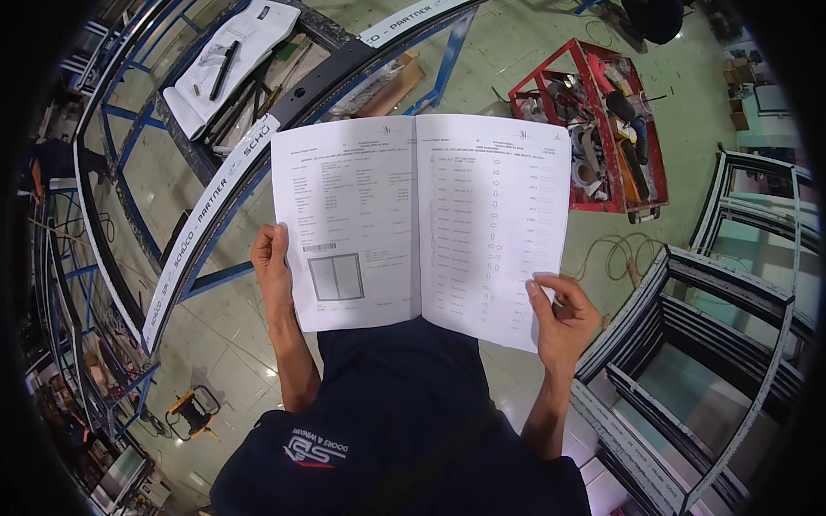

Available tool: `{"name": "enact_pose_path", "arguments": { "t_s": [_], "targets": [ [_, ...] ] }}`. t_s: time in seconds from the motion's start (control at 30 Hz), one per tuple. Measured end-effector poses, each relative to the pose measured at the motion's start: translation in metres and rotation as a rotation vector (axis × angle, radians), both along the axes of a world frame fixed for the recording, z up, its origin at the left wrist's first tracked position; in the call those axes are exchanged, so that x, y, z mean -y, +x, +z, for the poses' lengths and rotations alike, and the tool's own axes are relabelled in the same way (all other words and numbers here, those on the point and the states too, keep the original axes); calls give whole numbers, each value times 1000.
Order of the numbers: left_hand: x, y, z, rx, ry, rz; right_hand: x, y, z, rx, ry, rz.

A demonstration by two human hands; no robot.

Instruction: The recorder is seen attaching hardware components to an aluminum window frame using screws and then consulting a technical manual.

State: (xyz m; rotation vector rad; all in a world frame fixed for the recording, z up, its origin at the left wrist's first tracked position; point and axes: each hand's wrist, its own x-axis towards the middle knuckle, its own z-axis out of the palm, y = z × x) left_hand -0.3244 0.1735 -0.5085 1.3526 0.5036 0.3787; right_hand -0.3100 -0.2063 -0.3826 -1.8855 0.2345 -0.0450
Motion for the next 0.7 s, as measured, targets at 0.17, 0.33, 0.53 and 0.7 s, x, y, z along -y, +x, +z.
{"name": "enact_pose_path", "arguments": {
  "t_s": [0.17, 0.33, 0.53, 0.7],
  "targets": [
    [3, 6, 5, -25, 64, 15, 0, 3, -9, 30, -37, 1],
    [4, 9, 4, -2, 88, 12, 2, 6, -15, 40, -59, 16],
    [7, 9, 4, -7, 65, 15, 5, 6, -15, 58, -90, 30],
    [7, 8, 6, -22, 54, 13, 7, 6, -18, -1, -81, -9]
  ]
}}
